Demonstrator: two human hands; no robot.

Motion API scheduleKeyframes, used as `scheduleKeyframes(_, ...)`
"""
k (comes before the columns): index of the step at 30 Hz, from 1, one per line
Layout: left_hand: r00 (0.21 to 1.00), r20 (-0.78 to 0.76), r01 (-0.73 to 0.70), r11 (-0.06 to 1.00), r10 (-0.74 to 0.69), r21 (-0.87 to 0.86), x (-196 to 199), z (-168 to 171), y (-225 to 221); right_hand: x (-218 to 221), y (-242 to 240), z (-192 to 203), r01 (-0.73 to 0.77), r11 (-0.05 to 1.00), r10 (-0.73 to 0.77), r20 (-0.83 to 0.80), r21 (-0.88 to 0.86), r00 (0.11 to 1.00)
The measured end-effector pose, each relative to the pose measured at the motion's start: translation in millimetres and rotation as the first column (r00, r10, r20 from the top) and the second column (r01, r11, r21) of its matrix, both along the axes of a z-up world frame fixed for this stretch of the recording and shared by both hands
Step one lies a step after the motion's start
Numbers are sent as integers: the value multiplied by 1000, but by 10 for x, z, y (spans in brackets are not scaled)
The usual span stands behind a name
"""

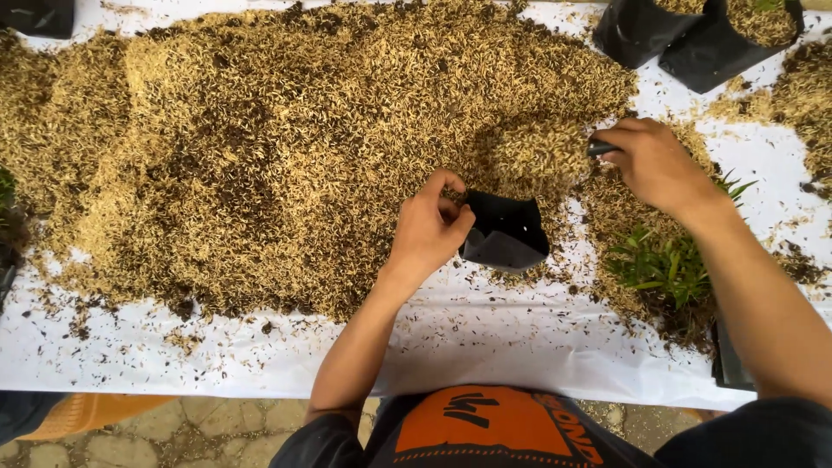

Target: A person uses a hand trowel to fill nursery pots with soil and plant seedlings on a workspace table.

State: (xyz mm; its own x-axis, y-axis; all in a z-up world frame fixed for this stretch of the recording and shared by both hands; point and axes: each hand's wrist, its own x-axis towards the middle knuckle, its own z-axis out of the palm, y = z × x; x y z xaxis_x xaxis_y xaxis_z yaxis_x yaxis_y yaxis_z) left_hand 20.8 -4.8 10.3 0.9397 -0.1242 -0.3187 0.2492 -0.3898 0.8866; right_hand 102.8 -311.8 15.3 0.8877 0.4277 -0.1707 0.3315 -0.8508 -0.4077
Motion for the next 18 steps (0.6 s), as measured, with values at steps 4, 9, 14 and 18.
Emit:
scheduleKeyframes(4, 994, 108, -11, 999, 5, 53, 52, -92, -18, -85, -33, 265, 44, 999, -45, -20, -29, 999)
scheduleKeyframes(9, 990, 142, -10, 992, -8, 126, 92, -187, -75, -121, -207, 307, -65, 996, 73, 144, -60, 987)
scheduleKeyframes(14, 996, 34, 74, 985, -80, 153, 80, -31, -116, -306, 8, 515, -77, 994, 83, 84, -72, 993)
scheduleKeyframes(18, 988, 1, 151, 982, -152, 118, 67, -4, -111, -420, 86, 566, -128, 962, 140, 34, -240, 990)
